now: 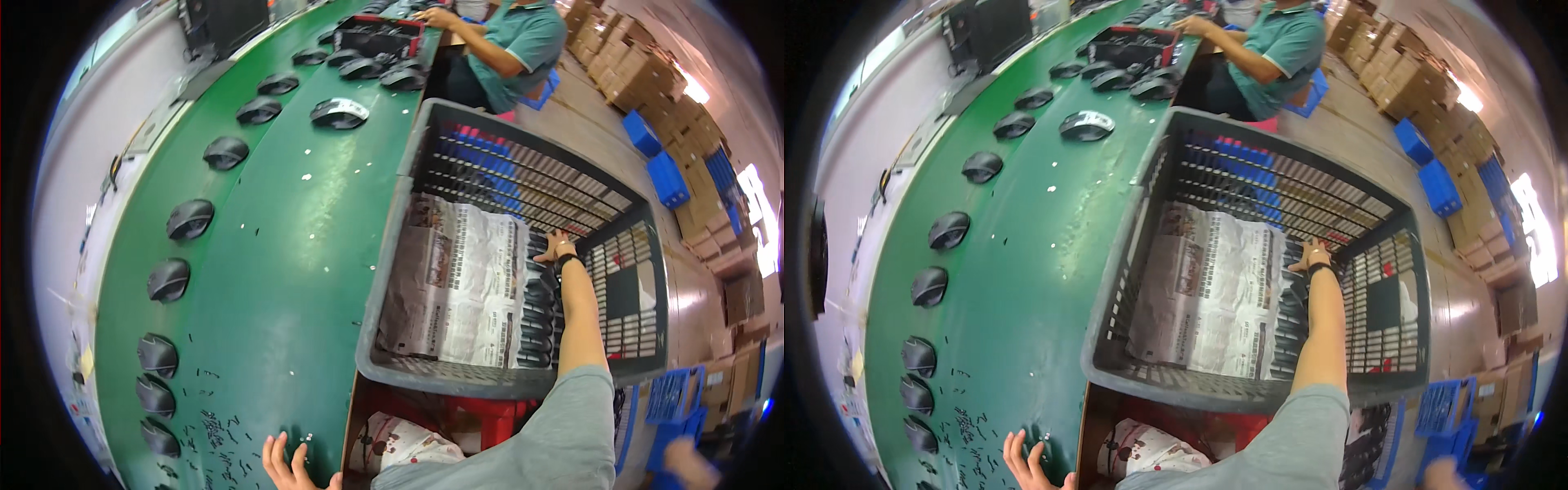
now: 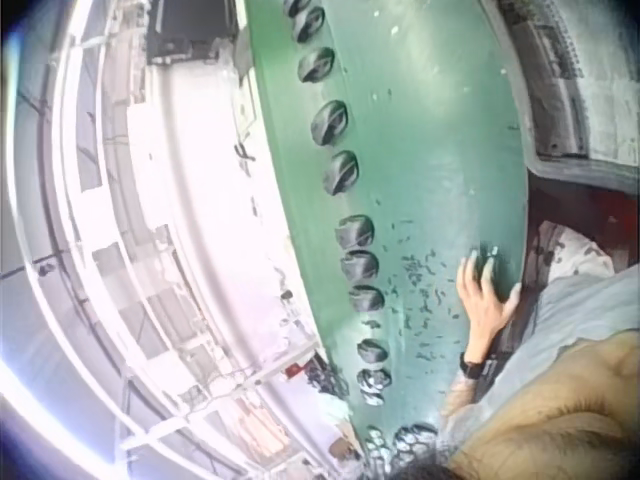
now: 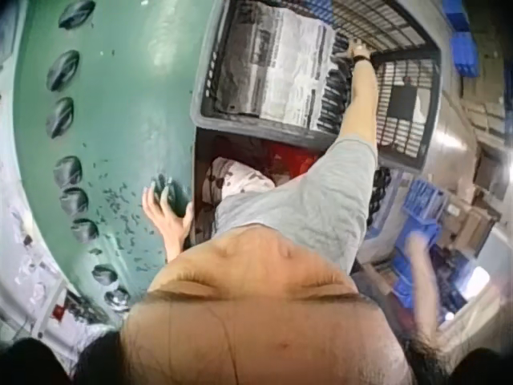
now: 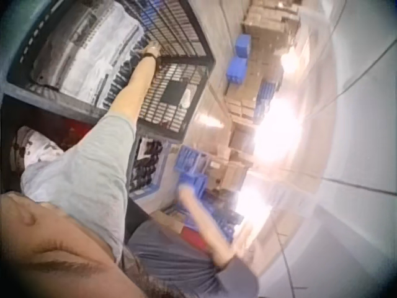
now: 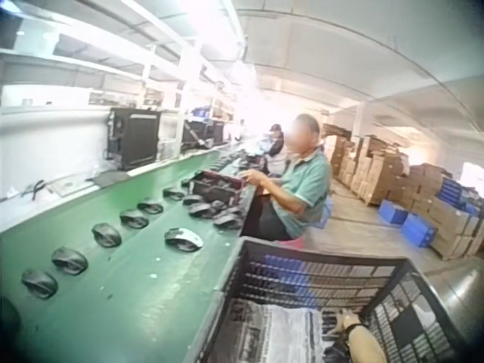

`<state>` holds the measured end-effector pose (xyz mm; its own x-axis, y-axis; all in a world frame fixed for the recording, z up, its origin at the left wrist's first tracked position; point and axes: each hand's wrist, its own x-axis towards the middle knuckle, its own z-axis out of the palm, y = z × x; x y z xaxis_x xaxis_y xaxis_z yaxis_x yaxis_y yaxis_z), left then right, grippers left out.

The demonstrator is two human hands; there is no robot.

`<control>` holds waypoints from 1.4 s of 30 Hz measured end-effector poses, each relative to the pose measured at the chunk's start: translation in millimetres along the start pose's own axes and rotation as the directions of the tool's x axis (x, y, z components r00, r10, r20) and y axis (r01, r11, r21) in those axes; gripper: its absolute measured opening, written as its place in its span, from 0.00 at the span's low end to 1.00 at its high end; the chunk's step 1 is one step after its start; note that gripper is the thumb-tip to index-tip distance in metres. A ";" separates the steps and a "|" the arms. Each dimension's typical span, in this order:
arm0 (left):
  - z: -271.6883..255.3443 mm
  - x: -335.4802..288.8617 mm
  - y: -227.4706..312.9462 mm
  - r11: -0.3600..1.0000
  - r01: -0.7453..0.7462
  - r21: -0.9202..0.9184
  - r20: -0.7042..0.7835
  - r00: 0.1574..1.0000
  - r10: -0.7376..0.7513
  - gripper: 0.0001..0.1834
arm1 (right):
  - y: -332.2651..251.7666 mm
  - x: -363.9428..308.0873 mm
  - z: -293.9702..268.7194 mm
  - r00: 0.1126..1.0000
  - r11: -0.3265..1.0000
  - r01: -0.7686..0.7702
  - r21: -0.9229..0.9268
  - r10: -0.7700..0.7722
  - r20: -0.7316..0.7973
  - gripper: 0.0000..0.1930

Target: The person assembles computer mouse components on a green workbench. They pick up black mouse shells and internal units, fit them together, and place the assembled units into a black plastic crate. The person also moves a stack of shells aside to access more parts.

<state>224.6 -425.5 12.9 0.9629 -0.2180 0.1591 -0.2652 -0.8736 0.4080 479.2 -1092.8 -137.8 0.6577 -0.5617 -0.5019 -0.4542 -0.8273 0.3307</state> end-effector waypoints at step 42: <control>0.8 13.9 2.3 0.992 0.114 -0.046 0.033 0.993 -0.113 0.28 | 35.4 -40.9 79.3 0.883 0.857 0.456 0.239 -0.404 -0.239 0.45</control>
<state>237.5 -430.9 15.3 0.9878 -0.1322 0.0821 -0.1553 -0.8719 0.4644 388.6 -1098.2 -168.9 0.9077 -0.1648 -0.3859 -0.2328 -0.9629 -0.1364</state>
